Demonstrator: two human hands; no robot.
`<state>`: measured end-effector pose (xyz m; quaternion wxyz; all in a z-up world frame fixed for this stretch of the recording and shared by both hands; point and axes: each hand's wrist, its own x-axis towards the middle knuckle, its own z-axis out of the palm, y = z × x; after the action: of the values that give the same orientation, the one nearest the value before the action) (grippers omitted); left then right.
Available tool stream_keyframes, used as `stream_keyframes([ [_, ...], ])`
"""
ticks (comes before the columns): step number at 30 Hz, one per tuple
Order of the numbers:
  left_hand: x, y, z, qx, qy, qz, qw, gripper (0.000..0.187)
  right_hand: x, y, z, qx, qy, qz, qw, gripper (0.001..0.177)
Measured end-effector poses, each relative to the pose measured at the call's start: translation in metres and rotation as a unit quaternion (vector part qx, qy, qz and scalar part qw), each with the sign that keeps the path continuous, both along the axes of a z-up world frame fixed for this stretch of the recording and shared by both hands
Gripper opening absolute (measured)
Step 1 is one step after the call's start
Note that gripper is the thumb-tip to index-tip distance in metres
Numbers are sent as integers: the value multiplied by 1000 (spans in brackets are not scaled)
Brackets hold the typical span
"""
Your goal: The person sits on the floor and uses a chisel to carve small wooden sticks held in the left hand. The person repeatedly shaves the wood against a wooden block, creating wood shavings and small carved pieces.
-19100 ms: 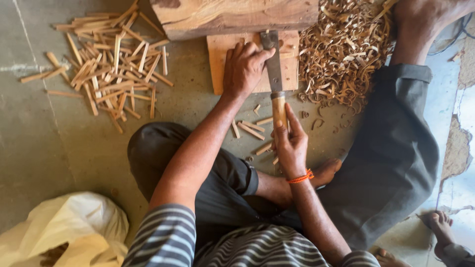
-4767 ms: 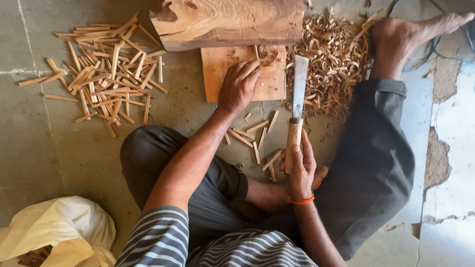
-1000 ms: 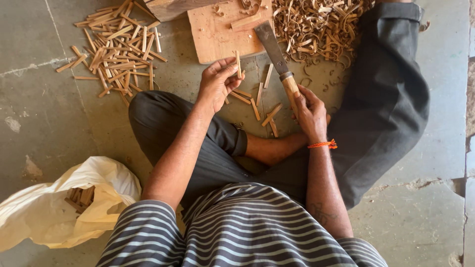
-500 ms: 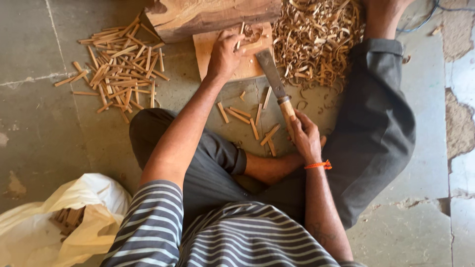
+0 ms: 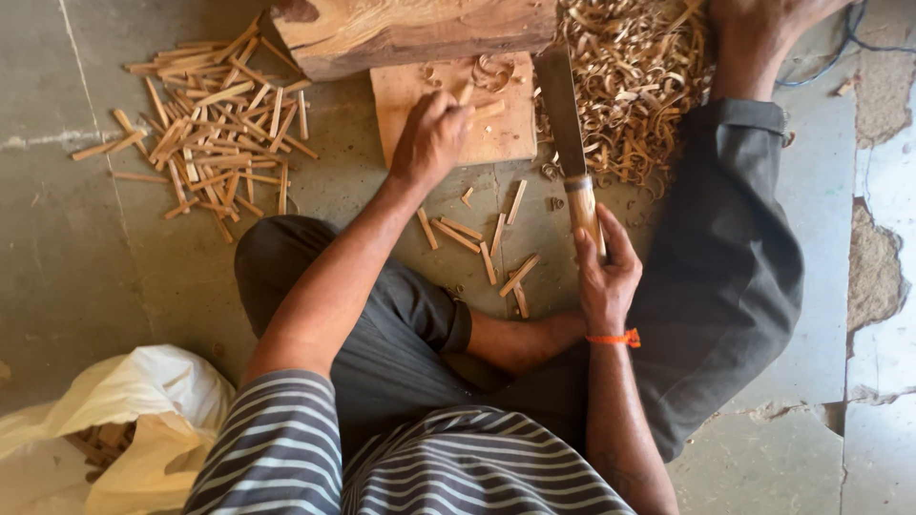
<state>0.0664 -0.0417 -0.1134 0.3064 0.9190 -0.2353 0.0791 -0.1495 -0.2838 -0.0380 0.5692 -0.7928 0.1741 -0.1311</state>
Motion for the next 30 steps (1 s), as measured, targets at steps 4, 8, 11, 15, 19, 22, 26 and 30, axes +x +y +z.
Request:
stream_keyframes([
  [4,-44,40,47,-85,-51,38,994,23,25,20,-5,-39,45,1,998,47],
  [8,-81,100,91,-131,-125,155,971,22,44,76,-10,-119,-29,109,986,42],
  [11,-89,108,94,-162,-85,206,961,19,51,106,-15,-223,55,131,964,43],
  [15,-88,98,84,-160,-89,160,970,18,56,85,-23,-316,3,15,949,44],
  [19,-70,63,62,-185,-49,57,980,21,41,32,-28,-197,116,-113,967,52],
  [22,-35,23,42,-33,-61,17,997,18,19,16,-24,-95,35,-138,985,51],
  [26,-13,10,27,-4,-3,4,1000,33,-8,13,-26,-61,11,-48,997,51],
  [30,-13,27,23,-79,100,-21,992,45,-22,22,-49,186,96,-45,977,52],
])
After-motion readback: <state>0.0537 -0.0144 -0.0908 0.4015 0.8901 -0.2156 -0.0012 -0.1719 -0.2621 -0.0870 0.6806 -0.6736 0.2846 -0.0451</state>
